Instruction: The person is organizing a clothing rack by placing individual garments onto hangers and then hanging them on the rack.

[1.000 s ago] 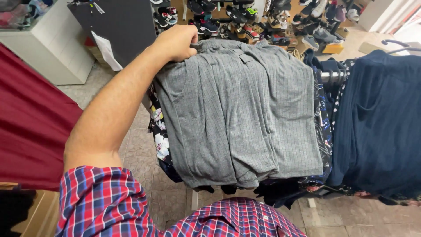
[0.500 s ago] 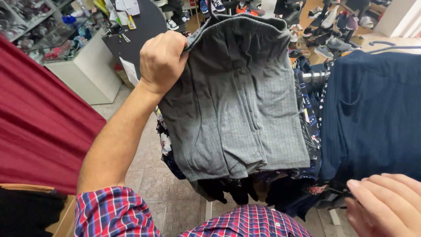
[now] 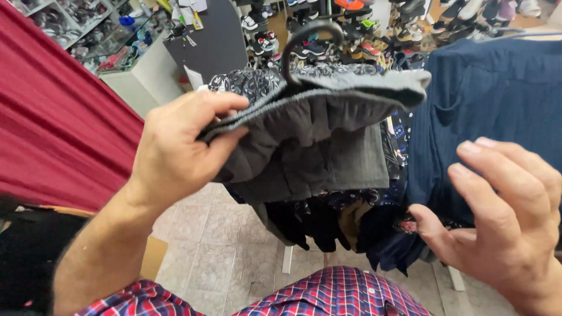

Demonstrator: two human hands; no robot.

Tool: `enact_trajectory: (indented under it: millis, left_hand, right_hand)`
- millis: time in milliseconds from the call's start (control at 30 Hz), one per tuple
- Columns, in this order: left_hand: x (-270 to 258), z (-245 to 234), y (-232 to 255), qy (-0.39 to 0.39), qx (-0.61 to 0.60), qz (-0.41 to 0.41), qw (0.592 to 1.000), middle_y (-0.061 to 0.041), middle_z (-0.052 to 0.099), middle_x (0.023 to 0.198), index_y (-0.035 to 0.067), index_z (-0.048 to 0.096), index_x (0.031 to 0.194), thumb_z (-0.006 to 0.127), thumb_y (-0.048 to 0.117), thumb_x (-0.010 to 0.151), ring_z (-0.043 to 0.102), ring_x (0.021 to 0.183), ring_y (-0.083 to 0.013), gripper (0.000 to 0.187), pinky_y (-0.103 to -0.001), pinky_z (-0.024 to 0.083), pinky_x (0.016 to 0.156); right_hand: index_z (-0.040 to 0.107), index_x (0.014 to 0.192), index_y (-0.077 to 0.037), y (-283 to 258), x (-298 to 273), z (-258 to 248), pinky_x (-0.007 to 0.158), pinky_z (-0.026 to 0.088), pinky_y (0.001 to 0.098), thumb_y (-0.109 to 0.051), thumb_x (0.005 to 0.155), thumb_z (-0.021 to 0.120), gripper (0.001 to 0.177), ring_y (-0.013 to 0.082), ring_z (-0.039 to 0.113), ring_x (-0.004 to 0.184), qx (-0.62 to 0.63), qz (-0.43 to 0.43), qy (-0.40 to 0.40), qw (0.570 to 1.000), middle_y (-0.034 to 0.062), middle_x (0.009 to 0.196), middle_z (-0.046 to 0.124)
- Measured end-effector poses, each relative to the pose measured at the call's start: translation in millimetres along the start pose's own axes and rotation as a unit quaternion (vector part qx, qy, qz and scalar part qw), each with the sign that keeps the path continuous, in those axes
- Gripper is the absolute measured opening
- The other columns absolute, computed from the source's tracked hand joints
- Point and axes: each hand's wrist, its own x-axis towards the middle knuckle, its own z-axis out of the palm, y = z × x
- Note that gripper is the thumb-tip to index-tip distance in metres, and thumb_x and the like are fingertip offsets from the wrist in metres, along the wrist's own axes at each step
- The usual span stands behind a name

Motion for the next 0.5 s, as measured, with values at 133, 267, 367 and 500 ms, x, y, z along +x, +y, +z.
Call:
enact_trajectory:
  millis: [133,267,367,500]
  left_hand:
    - [-14.9,-11.7,62.8,-0.112,-0.121,-0.067,0.984,-0.011,0.074,0.098,0.0,0.069,0.117,0.07,0.0,0.094,0.071,0.083,-0.0213,0.023,-0.031,0.057,0.076]
    - [-25.5,-14.9,99.0,-0.186,-0.206,-0.128,0.952,-0.004,0.073,0.09,0.005,0.07,0.116,0.066,0.008,0.096,0.07,0.078,-0.017,0.021,-0.028,0.055,0.073]
    - [-44.3,-3.6,104.8,-0.219,-0.266,-0.172,0.923,-0.002,0.074,0.094,0.007,0.07,0.115,0.064,0.01,0.096,0.072,0.082,-0.0148,0.02,-0.027,0.055,0.075]
    - [-83.8,33.0,92.0,-0.281,-0.361,-0.197,0.867,-0.003,0.073,0.102,0.007,0.067,0.117,0.062,0.017,0.097,0.069,0.091,-0.0148,0.024,-0.029,0.053,0.083]
  right_hand:
    - [0.055,0.131,0.011,-6.8,18.6,-2.6,0.112,0.05,0.0643,-0.045,0.1,0.075,0.067,0.0561,0.065,0.126,0.051,-0.011,0.015,0.999,0.0328,0.137,0.061]
    - [0.065,0.122,0.007,-18.4,16.5,-2.5,0.102,0.057,0.0515,-0.017,0.092,0.08,0.041,0.0338,0.07,0.1,0.215,0.034,-0.065,0.974,0.0212,0.111,0.072]
    - [0.071,0.115,-0.007,-23.5,-3.0,-8.1,0.074,0.052,0.0312,-0.01,0.091,0.069,0.024,0.0211,0.069,0.076,0.308,0.157,-0.152,0.926,0.0059,0.093,0.074]
    - [0.072,0.113,-0.011,-35.1,-22.7,-1.0,0.064,0.049,0.0245,-0.014,0.096,0.063,0.019,0.0088,0.063,0.063,0.39,0.259,-0.233,0.852,-0.0028,0.085,0.075]
